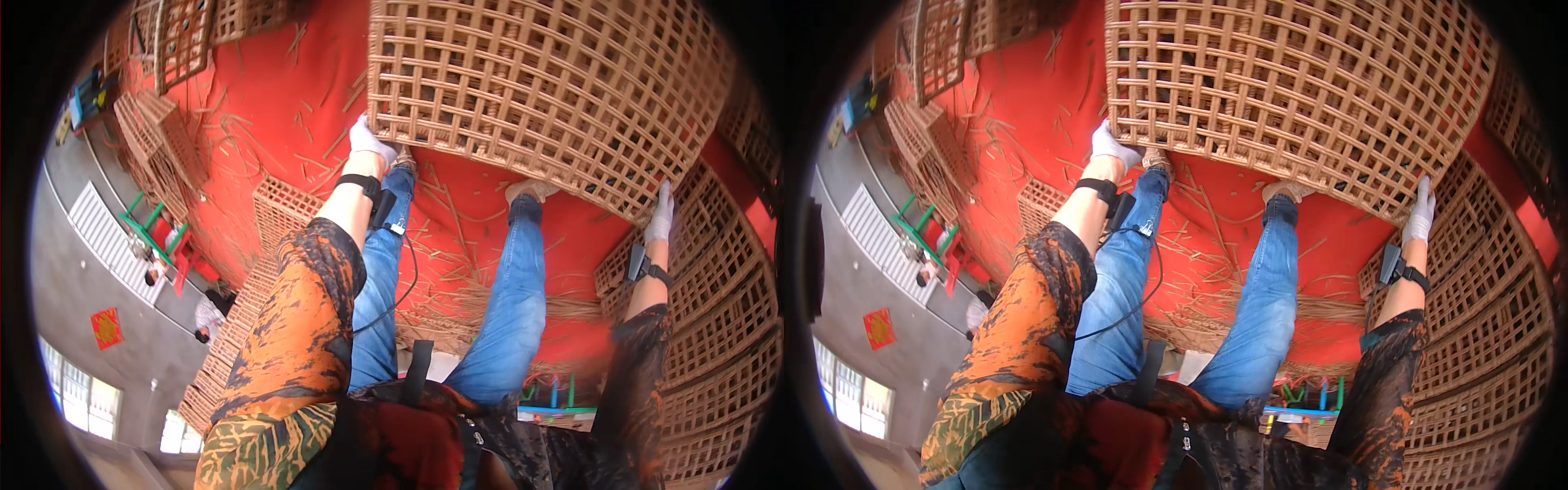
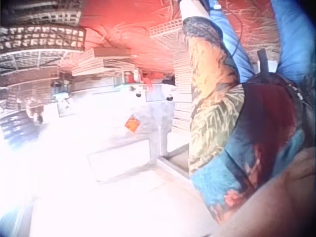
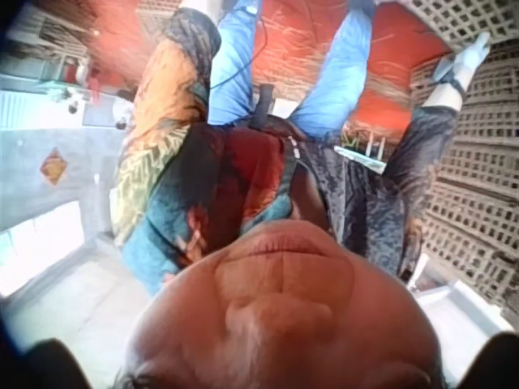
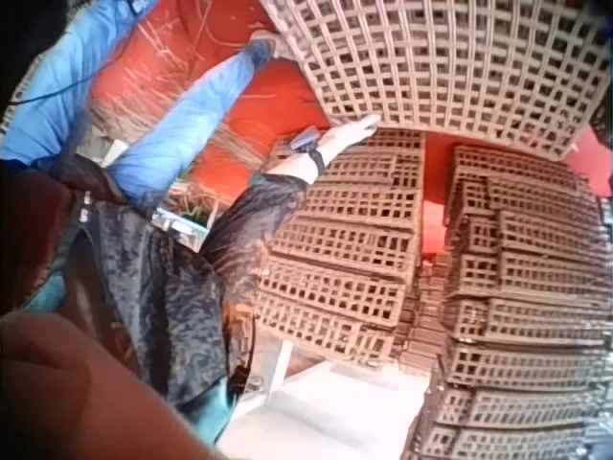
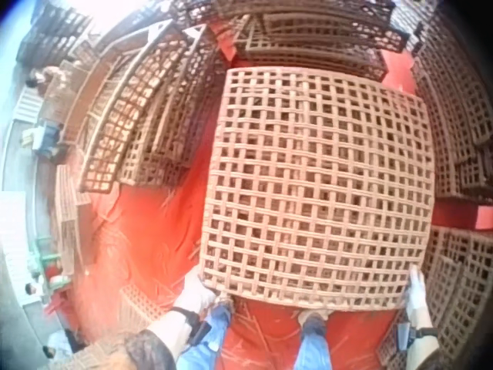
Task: Assembling and weaving bamboo furniture frames in a workshop setting.
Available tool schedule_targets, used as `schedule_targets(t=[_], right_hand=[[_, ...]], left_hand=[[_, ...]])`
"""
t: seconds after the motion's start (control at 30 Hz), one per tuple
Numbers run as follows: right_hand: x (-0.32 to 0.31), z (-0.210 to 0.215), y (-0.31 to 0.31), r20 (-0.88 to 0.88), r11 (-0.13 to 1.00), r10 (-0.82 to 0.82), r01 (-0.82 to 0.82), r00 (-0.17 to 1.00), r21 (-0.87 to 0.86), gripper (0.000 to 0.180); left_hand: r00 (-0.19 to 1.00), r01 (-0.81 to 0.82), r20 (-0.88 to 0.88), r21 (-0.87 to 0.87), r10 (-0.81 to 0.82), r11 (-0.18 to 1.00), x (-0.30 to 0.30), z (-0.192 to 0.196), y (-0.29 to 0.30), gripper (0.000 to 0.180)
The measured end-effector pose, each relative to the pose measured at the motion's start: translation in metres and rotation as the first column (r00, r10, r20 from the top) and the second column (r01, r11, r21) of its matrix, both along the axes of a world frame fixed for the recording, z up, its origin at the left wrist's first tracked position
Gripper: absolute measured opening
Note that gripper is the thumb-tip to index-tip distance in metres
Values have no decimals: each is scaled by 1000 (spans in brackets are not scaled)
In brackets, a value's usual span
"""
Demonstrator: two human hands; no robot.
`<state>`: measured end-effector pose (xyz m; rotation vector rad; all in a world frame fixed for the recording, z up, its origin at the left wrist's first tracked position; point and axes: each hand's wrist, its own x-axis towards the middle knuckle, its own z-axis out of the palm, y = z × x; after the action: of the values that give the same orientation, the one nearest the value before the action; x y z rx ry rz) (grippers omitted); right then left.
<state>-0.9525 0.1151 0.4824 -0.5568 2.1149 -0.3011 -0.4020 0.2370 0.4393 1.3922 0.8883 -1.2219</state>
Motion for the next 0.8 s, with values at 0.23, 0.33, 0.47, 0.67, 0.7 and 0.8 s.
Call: schedule_targets(t=[0.23, 0.33, 0.47, 0.67, 0.7, 0.8], right_hand=[[-13, 1, -14, 27, 985, -156, 154, 987, 79, 85], [38, 18, -16, -43, 960, -231, 235, 972, 155, 77], [67, 12, -4, -73, 959, -244, 252, 967, 129, 74], [69, 12, -7, -210, 962, -208, 239, 955, 132, 82], [77, 15, -6, -209, 961, -205, 237, 956, 141, 82], [30, -1, -21, -162, 955, -221, 247, 962, 162, 82]], left_hand=[[942, -317, -180, -201, 283, 927, -34, 13, -14, 45], [971, -235, -3, -171, 238, 957, -32, -7, 10, 44], [977, -78, 181, -186, 113, 979, -30, 5, 40, 52], [939, -289, 101, -290, 330, 912, -46, -9, 39, 90], [934, -305, 96, -287, 344, 908, -46, -11, 42, 90], [937, -300, 82, -316, 341, 900, -41, -8, 34, 88]])
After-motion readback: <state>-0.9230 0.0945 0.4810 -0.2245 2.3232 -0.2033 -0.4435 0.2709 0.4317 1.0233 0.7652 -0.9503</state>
